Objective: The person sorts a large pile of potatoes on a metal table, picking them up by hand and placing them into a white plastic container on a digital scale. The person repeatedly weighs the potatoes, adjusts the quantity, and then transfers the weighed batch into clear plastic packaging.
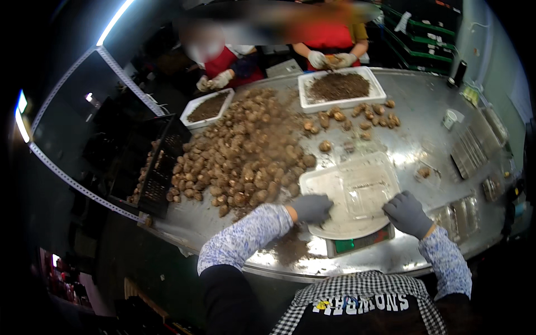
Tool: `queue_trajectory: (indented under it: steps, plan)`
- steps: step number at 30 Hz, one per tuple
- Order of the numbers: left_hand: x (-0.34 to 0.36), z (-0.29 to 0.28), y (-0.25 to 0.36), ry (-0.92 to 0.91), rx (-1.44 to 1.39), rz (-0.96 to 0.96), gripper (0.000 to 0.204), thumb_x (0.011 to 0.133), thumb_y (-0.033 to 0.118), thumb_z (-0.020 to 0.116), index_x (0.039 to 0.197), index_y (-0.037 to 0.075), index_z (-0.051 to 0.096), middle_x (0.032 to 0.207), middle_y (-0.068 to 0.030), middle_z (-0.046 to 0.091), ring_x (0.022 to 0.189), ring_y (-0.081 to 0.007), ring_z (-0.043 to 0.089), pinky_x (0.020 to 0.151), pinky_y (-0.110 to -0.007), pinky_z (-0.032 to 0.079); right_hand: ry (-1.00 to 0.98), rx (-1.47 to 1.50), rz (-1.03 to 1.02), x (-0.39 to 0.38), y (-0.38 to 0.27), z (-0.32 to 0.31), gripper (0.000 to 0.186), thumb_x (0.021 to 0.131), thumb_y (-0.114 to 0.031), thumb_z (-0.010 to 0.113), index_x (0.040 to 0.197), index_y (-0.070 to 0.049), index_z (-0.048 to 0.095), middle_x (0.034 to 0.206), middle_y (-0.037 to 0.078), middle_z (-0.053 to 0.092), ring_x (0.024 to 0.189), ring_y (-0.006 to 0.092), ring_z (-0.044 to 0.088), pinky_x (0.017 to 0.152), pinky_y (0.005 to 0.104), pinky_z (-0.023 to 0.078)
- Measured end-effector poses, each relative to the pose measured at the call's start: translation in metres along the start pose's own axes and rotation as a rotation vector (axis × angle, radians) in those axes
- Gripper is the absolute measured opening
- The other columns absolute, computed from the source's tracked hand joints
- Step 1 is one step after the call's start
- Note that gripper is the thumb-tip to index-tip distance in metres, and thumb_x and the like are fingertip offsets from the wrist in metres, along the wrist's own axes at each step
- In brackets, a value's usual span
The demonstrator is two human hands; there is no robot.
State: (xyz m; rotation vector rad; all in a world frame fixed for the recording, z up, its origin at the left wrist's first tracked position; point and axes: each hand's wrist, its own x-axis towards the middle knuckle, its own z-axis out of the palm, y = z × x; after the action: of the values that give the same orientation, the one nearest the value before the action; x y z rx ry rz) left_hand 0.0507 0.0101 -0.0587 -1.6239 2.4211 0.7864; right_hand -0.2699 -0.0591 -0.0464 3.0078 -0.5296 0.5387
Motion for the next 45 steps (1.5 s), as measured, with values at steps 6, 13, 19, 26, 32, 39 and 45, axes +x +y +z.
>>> queue_trajectory:
  steps: [6, 13, 19, 26, 32, 39, 45]
  plan:
    - [-0.033, 0.006, 0.028, -0.256, 0.202, 0.043, 0.023, 0.086, 0.027, 0.060, 0.095, 0.008, 0.071, 0.094, -0.0141, 0.068, 0.088, -0.0353, 0.067, 0.074, -0.046, 0.054, 0.010, 0.047, -0.010, 0.003, -0.019, 0.004, 0.011, 0.076, -0.016, 0.066, 0.083, -0.013, 0.059, 0.072, 0.003, 0.059, 0.072, 0.0237, 0.058, 0.072, 0.0386, 0.047]
    - [-0.093, -0.020, -0.015, -0.177, 0.387, -0.404, 0.018, 0.084, 0.017, 0.062, 0.091, 0.005, 0.074, 0.091, -0.0145, 0.072, 0.081, -0.0323, 0.070, 0.069, -0.044, 0.055, -0.085, 0.114, -0.112, 0.005, -0.038, 0.000, 0.015, 0.078, -0.020, 0.068, 0.084, -0.012, 0.058, 0.072, 0.003, 0.059, 0.072, 0.0238, 0.060, 0.072, 0.0393, 0.047]
    - [-0.130, 0.031, -0.055, 0.033, 0.240, -0.636, 0.021, 0.087, 0.018, 0.060, 0.097, 0.006, 0.073, 0.092, -0.0150, 0.072, 0.081, -0.0312, 0.070, 0.074, -0.042, 0.055, -0.024, 0.236, -0.125, 0.023, -0.048, -0.024, 0.051, 0.072, -0.033, 0.076, 0.114, -0.010, 0.060, 0.098, 0.007, 0.061, 0.095, 0.0256, 0.059, 0.087, 0.0429, 0.046]
    - [-0.158, 0.009, 0.002, 0.630, -0.789, -0.800, 0.024, 0.085, 0.019, 0.063, 0.100, 0.001, 0.070, 0.080, -0.0104, 0.070, 0.068, -0.0167, 0.065, 0.067, -0.030, 0.051, 0.297, 0.327, 0.146, -0.005, -0.011, -0.057, 0.096, 0.067, -0.043, 0.082, 0.144, -0.006, 0.038, 0.142, 0.023, 0.042, 0.129, 0.0438, 0.043, 0.107, 0.0499, 0.036]
    - [-0.153, 0.050, 0.017, 0.871, -0.521, -0.695, 0.030, 0.085, 0.017, 0.064, 0.112, 0.003, 0.066, 0.088, -0.0092, 0.070, 0.083, -0.0170, 0.067, 0.073, -0.029, 0.052, 0.345, 0.496, 0.275, -0.017, -0.003, -0.079, 0.074, 0.074, -0.028, 0.079, 0.138, -0.008, 0.049, 0.140, 0.022, 0.048, 0.129, 0.0385, 0.046, 0.105, 0.0468, 0.040]
    - [-0.127, 0.034, 0.033, 1.245, -0.614, -0.487, 0.034, 0.084, 0.009, 0.062, 0.118, 0.004, 0.064, 0.089, -0.0101, 0.068, 0.083, -0.0170, 0.066, 0.077, -0.031, 0.052, 0.323, 0.489, 0.390, -0.033, 0.047, -0.057, 0.016, 0.083, -0.003, 0.064, 0.099, -0.004, 0.066, 0.088, 0.012, 0.067, 0.081, 0.0285, 0.063, 0.073, 0.0367, 0.049]
    - [-0.129, 0.056, 0.039, 1.020, -0.825, -0.832, 0.026, 0.084, 0.010, 0.063, 0.108, 0.002, 0.067, 0.079, -0.0056, 0.067, 0.071, -0.0103, 0.061, 0.065, -0.027, 0.050, 0.248, 0.580, 0.482, -0.034, 0.114, -0.080, 0.044, 0.085, -0.001, 0.061, 0.128, -0.005, 0.054, 0.118, 0.010, 0.057, 0.092, 0.0206, 0.062, 0.081, 0.0316, 0.052]
